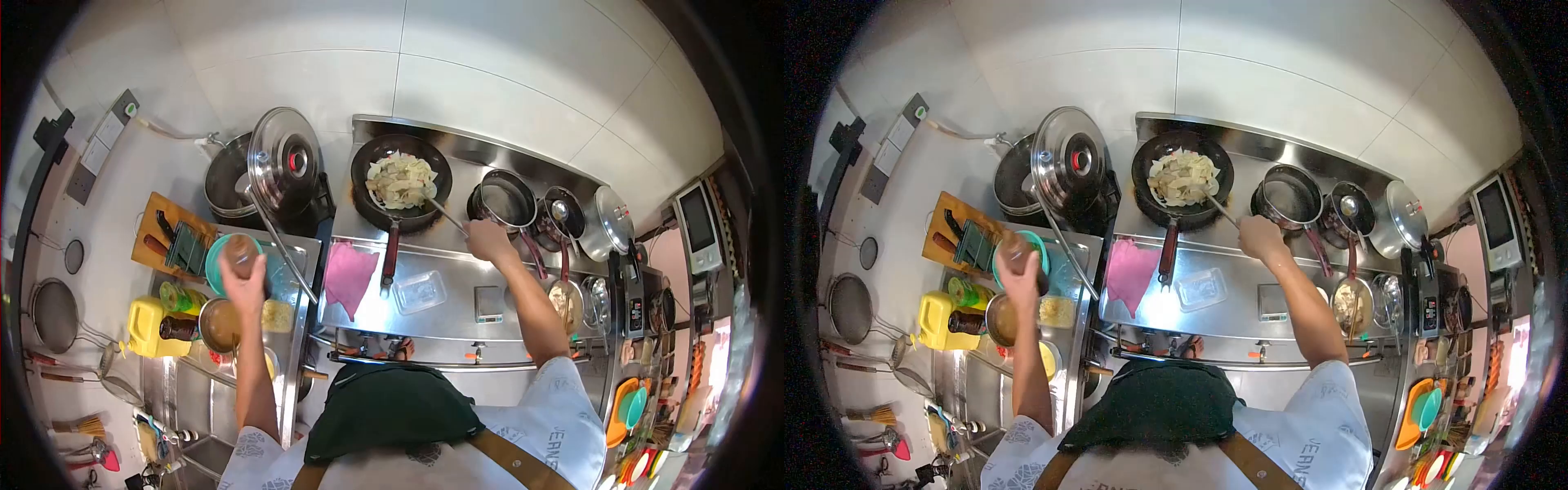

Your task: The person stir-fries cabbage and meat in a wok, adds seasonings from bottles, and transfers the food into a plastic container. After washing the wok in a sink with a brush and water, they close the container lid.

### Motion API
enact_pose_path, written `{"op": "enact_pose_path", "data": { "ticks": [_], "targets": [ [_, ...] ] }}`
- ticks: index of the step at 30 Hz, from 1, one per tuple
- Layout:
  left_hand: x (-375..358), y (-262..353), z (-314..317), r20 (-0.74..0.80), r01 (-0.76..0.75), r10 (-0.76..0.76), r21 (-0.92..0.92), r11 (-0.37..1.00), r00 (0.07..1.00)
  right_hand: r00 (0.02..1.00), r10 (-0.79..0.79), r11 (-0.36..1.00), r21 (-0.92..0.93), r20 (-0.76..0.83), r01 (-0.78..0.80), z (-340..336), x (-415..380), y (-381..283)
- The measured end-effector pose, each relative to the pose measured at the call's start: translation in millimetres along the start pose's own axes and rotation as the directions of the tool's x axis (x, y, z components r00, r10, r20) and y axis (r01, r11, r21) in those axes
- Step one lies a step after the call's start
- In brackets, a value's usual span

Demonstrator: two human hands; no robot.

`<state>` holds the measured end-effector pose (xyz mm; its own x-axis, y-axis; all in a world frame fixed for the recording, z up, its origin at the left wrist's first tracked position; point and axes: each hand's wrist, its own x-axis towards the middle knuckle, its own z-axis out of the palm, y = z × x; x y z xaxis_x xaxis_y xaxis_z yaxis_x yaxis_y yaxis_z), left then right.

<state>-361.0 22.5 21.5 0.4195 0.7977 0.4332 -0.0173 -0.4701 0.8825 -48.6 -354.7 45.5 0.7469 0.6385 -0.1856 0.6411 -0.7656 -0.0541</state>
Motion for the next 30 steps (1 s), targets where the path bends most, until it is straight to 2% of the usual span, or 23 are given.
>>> {"op": "enact_pose_path", "data": {
  "ticks": [1,2,4,5,6,7,8,10,11,12,15,18,21,22,25,28,30],
  "targets": [
    [3,2,16,0.069,0.009,-0.011,0.037,0.999,0.998,0.999,-0.009,0.999,0.032,-0.036,0.01,4,-1,3],
    [8,6,34,0.155,-0.063,0.052,0.067,0.996,0.987,0.999,0.012,0.999,0.044,-0.035,-0.011,8,6,1],
    [13,3,76,0.285,0.012,0.0,-0.039,0.999,0.959,0.998,0.065,0.995,0.077,-0.026,-0.063,21,24,-8],
    [20,17,108,0.417,-0.097,-0.004,0.22,0.971,0.909,0.997,0.077,0.993,0.09,-0.022,-0.074,35,29,-2],
    [24,-1,129,0.468,-0.129,0.012,0.22,0.967,0.884,0.997,0.08,0.993,0.093,-0.014,-0.078,49,37,0],
    [27,0,145,0.521,-0.165,-0.02,0.306,0.938,0.853,0.997,0.082,0.992,0.092,-0.01,-0.08,49,41,0],
    [32,0,161,0.582,-0.21,-0.087,0.423,0.882,0.809,0.999,0.008,0.994,0.108,-0.045,-0.003,48,35,11],
    [38,-10,193,0.656,-0.323,-0.214,0.596,0.735,0.724,0.993,0.076,0.975,0.216,-0.095,-0.053,34,17,22],
    [42,-17,212,0.678,-0.391,-0.259,0.647,0.654,0.688,0.987,0.113,0.96,0.269,-0.118,-0.078,28,10,25],
    [47,-18,229,0.692,-0.46,-0.304,0.684,0.566,0.655,0.979,0.191,0.928,0.337,-0.066,-0.159,23,9,30],
    [54,0,282,0.765,-0.691,-0.399,0.636,0.345,0.505,0.961,0.162,0.94,0.331,-0.223,-0.081,26,-5,48],
    [52,-3,334,0.758,-0.781,-0.393,0.609,0.137,0.521,0.956,0.171,0.9,0.433,-0.239,-0.053,37,-16,67],
    [67,-11,359,0.785,-0.808,-0.252,0.589,0.018,0.566,0.959,0.151,0.905,0.423,-0.239,-0.038,48,-25,79],
    [72,21,355,0.772,-0.808,-0.295,0.589,-0.001,0.563,0.959,0.164,0.897,0.439,-0.232,-0.047,47,-27,79],
    [101,-3,359,0.747,-0.776,-0.224,0.625,-0.089,0.627,0.959,0.198,0.874,0.479,-0.204,-0.078,46,-37,80],
    [106,-1,346,0.741,-0.822,-0.381,0.56,-0.107,0.554,0.958,0.206,0.867,0.492,-0.199,-0.084,44,-39,83],
    [99,7,343,0.737,-0.858,-0.489,0.511,-0.046,0.465,0.959,0.198,0.865,0.496,-0.204,-0.073,42,-40,85]
  ]
}}
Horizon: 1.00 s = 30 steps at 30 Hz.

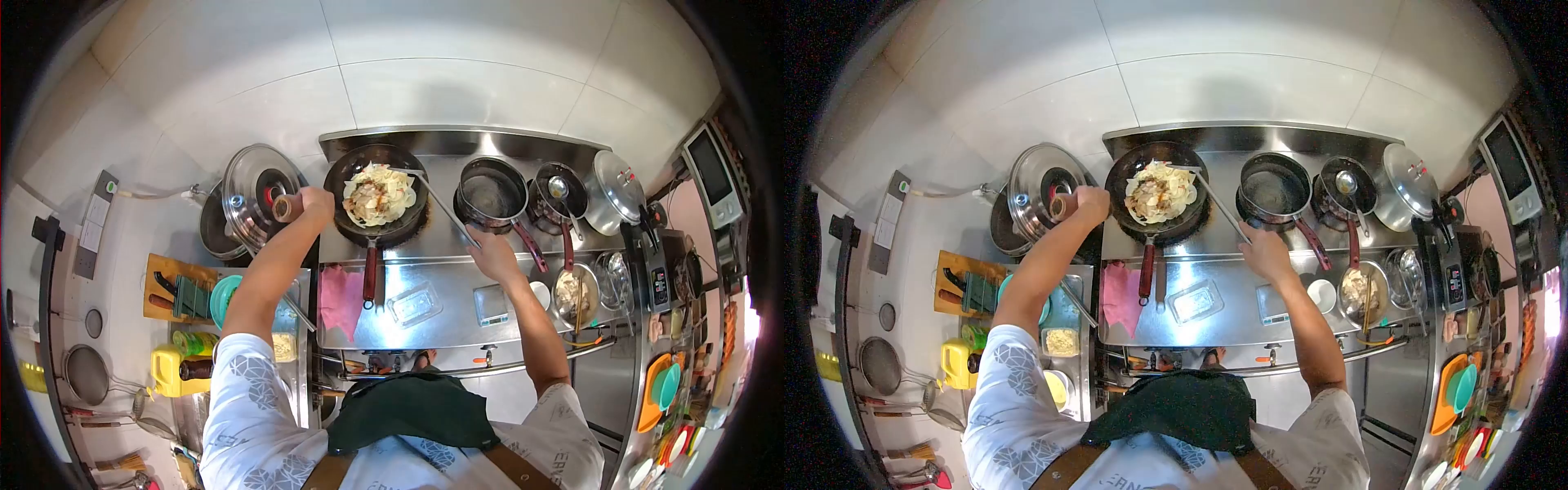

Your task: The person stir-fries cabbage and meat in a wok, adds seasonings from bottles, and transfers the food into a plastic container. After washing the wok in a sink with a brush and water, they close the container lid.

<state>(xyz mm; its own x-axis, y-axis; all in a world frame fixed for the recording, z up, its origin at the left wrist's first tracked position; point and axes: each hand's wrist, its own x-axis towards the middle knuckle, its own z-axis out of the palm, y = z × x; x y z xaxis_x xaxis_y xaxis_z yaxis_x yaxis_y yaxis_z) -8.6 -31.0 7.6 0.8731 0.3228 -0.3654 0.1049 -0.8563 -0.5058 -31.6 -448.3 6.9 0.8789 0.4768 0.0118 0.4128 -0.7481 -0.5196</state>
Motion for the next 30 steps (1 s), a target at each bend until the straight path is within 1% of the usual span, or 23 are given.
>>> {"op": "enact_pose_path", "data": {
  "ticks": [1,2,5,6,9,13,14,16,17,18,21,22,23,24,25,26,27,28,29,30],
  "targets": [
    [-3,3,-1,0.057,-0.037,0.038,-0.019,0.999,0.998,1.0,-0.008,1.0,0.002,-0.006,0.008,0,1,1],
    [0,8,3,-0.015,-0.058,0.057,-0.053,0.997,0.998,1.0,-0.019,1.0,0.003,-0.01,0.019,-1,3,3],
    [16,4,8,-0.087,0.017,-0.028,-0.133,0.991,0.996,1.0,-0.026,1.0,-0.014,0.004,0.026,0,10,1],
    [19,-1,8,-0.11,0.11,-0.126,-0.145,0.983,0.986,1.0,-0.022,0.999,-0.024,0.011,0.022,-1,12,1],
    [11,-11,22,-0.084,0.041,-0.052,-0.134,0.99,0.995,1.0,-0.018,0.999,-0.028,0.015,0.018,3,8,-1],
    [-14,-10,39,-0.071,0.033,-0.06,-0.328,0.944,0.996,0.998,-0.018,0.998,-0.054,0.057,0.021,4,6,-5],
    [-20,-14,43,-0.061,0.049,-0.082,-0.417,0.908,0.995,0.997,-0.028,0.997,-0.075,0.069,0.034,4,9,-6],
    [-41,-14,50,-0.081,0.101,-0.166,-0.517,0.85,0.983,0.992,-0.019,0.988,-0.149,0.122,0.037,-6,13,-22],
    [-51,-13,57,-0.085,0.125,-0.209,-0.567,0.814,0.974,0.987,0.002,0.979,-0.203,0.162,0.031,-18,15,-36],
    [-48,-9,79,-0.141,0.131,-0.277,-0.626,0.769,0.95,0.979,0.025,0.966,-0.258,0.2,0.028,-31,17,-51],
    [-76,-3,99,-0.249,0.007,-0.357,-0.812,0.584,0.9,0.961,-0.096,0.911,-0.365,0.259,0.189,-62,25,-80],
    [-86,1,107,-0.326,-0.078,-0.411,-0.853,0.515,0.851,0.947,-0.097,0.885,-0.408,0.306,0.223,-68,30,-86],
    [-97,6,114,-0.393,-0.167,-0.474,-0.878,0.449,0.788,0.93,-0.048,0.871,-0.441,0.364,0.217,-72,34,-97],
    [-112,8,113,-0.374,-0.202,-0.513,-0.911,0.359,0.773,0.909,0.001,0.853,-0.474,0.418,0.217,-75,38,-109],
    [-130,8,110,-0.304,-0.178,-0.535,-0.945,0.275,0.789,0.883,0.05,0.832,-0.509,0.467,0.222,-75,42,-120],
    [-138,9,124,-0.321,-0.216,-0.576,-0.945,0.245,0.751,0.864,-0.011,0.8,-0.514,0.504,0.311,-68,44,-125],
    [-145,11,136,-0.337,-0.256,-0.616,-0.942,0.218,0.712,0.859,-0.051,0.81,-0.482,0.509,0.334,-53,49,-127],
    [-172,4,128,-0.266,-0.239,-0.612,-0.963,0.127,0.745,0.853,-0.086,0.821,-0.448,0.515,0.353,-28,56,-122],
    [-190,1,133,-0.246,-0.254,-0.639,-0.964,0.081,0.729,0.847,-0.117,0.832,-0.415,0.519,0.369,0,63,-113],
    [-205,-2,140,-0.229,-0.273,-0.667,-0.961,0.039,0.709,0.892,-0.113,0.855,-0.415,0.437,0.311,32,73,-98]
  ]
}}
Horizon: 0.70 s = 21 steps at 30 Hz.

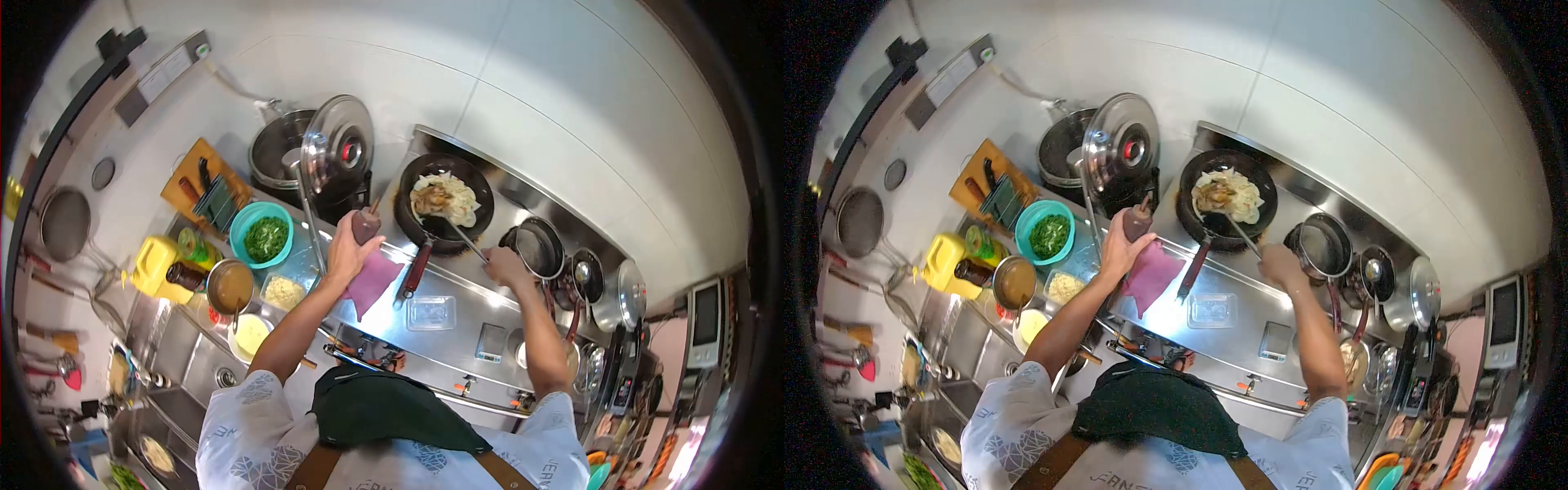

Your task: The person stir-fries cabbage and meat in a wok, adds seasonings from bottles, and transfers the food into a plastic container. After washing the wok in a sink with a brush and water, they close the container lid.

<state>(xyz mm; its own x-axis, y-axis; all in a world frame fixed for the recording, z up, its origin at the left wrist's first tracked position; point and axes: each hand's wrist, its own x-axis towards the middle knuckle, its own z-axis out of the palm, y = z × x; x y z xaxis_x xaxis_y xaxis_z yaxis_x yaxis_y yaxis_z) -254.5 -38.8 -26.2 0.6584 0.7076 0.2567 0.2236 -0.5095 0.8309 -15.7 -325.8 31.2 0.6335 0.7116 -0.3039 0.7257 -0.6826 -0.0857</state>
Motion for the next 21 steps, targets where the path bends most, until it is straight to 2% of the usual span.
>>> {"op": "enact_pose_path", "data": {
  "ticks": [3,4,5,8,9,11,12,13,14,15,16,17,18,20,21],
  "targets": [
    [-27,-10,-46,-0.133,0.025,-0.042,-0.127,0.992,0.99,0.994,0.034,0.99,0.142,-0.105,-0.019,9,13,-13],
    [-39,-14,-64,-0.176,0.031,-0.063,-0.178,0.984,0.982,0.99,0.107,0.966,0.244,-0.093,-0.082,-7,3,-29],
    [-53,-17,-81,-0.21,0.036,-0.085,-0.23,0.973,0.974,0.987,0.095,0.969,0.24,-0.131,-0.061,-4,8,-30],
    [-82,-12,-141,-0.395,0.056,-0.122,-0.173,0.983,0.911,0.957,0.051,0.98,0.197,-0.284,0.006,13,31,-25],
    [-90,-24,-158,-0.477,0.047,-0.114,-0.151,0.987,0.871,0.963,0.059,0.987,0.161,-0.264,-0.016,25,37,-25],
    [-109,-44,-202,-0.627,0.071,-0.026,0.048,0.996,0.778,0.974,0.053,0.996,0.08,-0.22,-0.036,48,53,-24],
    [-117,-48,-225,-0.692,0.076,-0.055,-0.001,0.997,0.72,0.981,0.045,0.997,0.069,-0.19,-0.033,38,39,-27],
    [-126,-53,-247,-0.755,0.083,-0.086,-0.042,0.996,0.65,0.975,-0.025,0.998,0.046,-0.222,0.036,38,27,-14],
    [-136,-67,-270,-0.779,0.023,-0.096,-0.105,0.994,0.62,0.946,-0.168,0.984,0.007,-0.275,0.177,34,17,0],
    [-143,-67,-290,-0.817,-0.022,-0.073,-0.104,0.994,0.572,0.977,-0.093,0.994,0.04,-0.19,0.103,6,-6,-23],
    [-152,-79,-311,-0.855,0.064,-0.053,-0.023,0.998,0.516,0.977,-0.08,0.981,0.158,-0.196,0.112,25,0,1],
    [-160,-95,-329,-0.883,0.148,-0.027,0.048,0.988,0.468,0.987,0.045,0.98,0.2,-0.152,-0.014,25,-4,-7],
    [-164,-109,-343,-0.909,0.173,-0.027,0.05,0.984,0.417,0.992,0.016,0.991,0.134,-0.124,0.0,14,-11,-30],
    [-168,-137,-356,-0.945,0.233,-0.013,0.067,0.97,0.326,0.989,0.016,0.995,0.101,-0.147,-0.001,45,4,-21],
    [-169,-156,-358,-0.951,0.251,-0.021,0.06,0.966,0.309,0.985,0.022,0.997,0.082,-0.173,-0.008,52,10,-15]
  ]
}}
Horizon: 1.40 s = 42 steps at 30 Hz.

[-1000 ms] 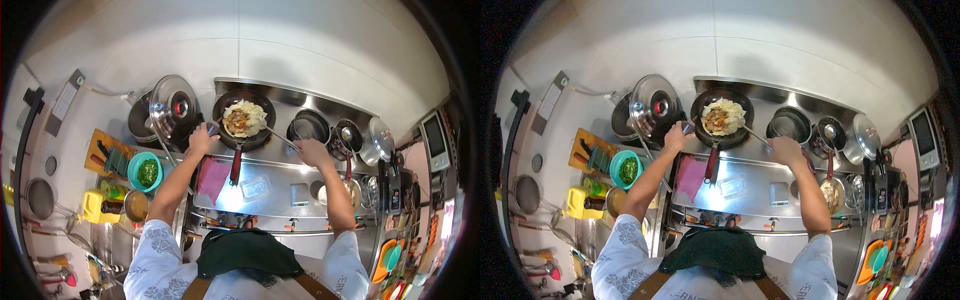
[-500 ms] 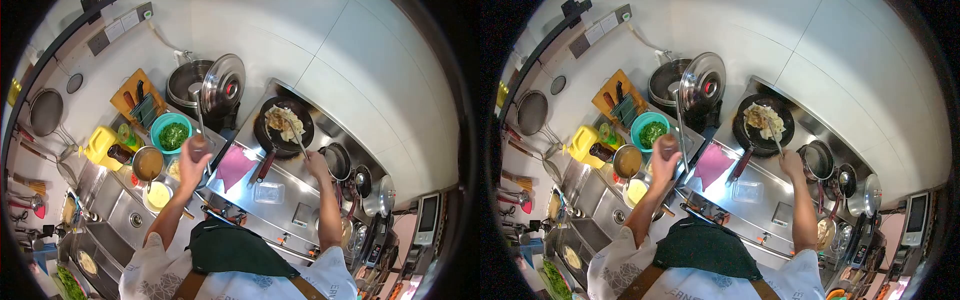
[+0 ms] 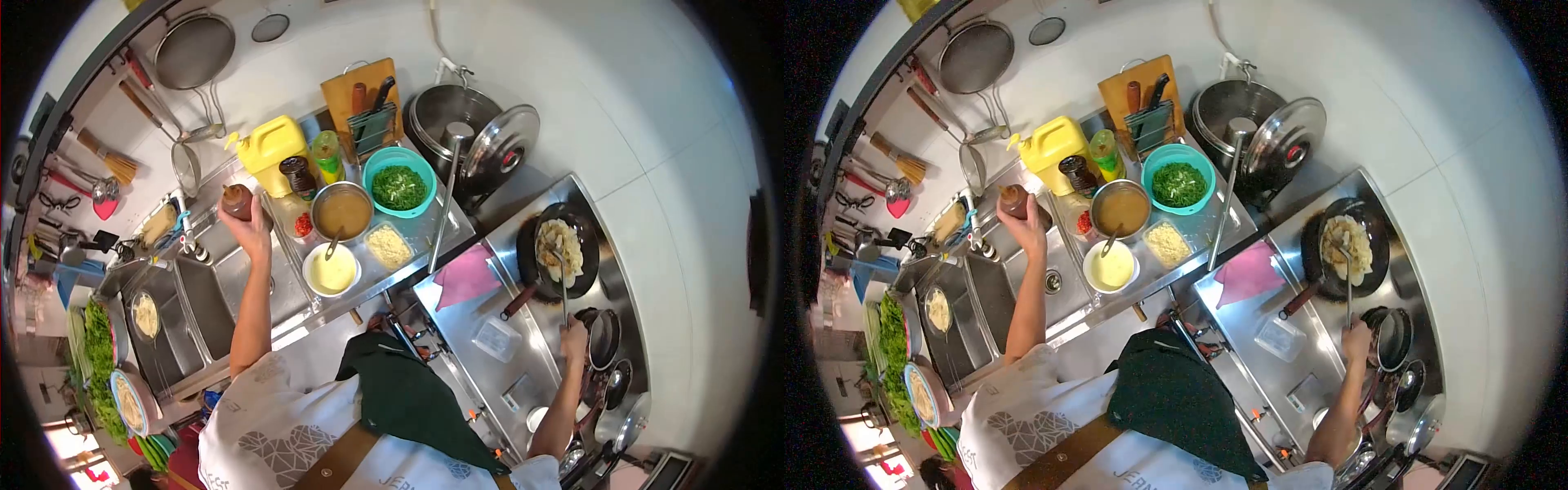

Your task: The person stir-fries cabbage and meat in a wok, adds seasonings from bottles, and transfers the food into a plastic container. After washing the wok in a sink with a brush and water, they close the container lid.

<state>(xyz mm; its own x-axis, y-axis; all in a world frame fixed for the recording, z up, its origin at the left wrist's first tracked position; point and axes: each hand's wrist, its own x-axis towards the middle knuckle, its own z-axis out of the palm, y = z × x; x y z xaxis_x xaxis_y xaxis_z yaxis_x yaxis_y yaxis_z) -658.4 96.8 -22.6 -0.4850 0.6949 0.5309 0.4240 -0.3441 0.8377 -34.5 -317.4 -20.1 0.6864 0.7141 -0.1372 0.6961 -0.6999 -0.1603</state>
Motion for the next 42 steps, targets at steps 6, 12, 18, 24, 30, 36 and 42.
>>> {"op": "enact_pose_path", "data": {
  "ticks": [6,12,18,24,30,36,42],
  "targets": [
    [-5,-123,32,0.108,0.066,-0.069,0.03,0.997,0.992,0.982,0.102,0.978,0.197,-0.156,-0.071,38,6,11],
    [-13,-178,68,0.22,0.154,-0.161,0.048,0.987,0.962,0.989,0.14,0.973,0.194,-0.054,-0.127,82,-10,-4],
    [-41,-78,83,0.12,-0.001,-0.027,0.235,0.972,0.992,0.969,0.246,0.912,0.34,-0.005,-0.23,77,-28,0],
    [-50,-91,196,0.327,0.204,-0.26,0.198,0.959,0.909,0.965,0.168,0.963,0.241,-0.199,-0.118,61,-21,-4],
    [-27,-74,219,0.269,0.153,-0.174,0.095,0.984,0.947,0.941,0.19,0.931,0.355,-0.282,-0.082,39,-26,-38],
    [-8,26,173,0.16,0.285,-0.238,-0.634,0.719,0.958,0.917,0.087,0.824,0.545,-0.39,0.154,1,-28,-154],
    [-83,136,154,0.808,0.841,-0.345,-0.534,-0.088,0.477,0.925,-0.296,0.455,0.817,-0.237,0.354,3,-17,-313]
  ]
}}
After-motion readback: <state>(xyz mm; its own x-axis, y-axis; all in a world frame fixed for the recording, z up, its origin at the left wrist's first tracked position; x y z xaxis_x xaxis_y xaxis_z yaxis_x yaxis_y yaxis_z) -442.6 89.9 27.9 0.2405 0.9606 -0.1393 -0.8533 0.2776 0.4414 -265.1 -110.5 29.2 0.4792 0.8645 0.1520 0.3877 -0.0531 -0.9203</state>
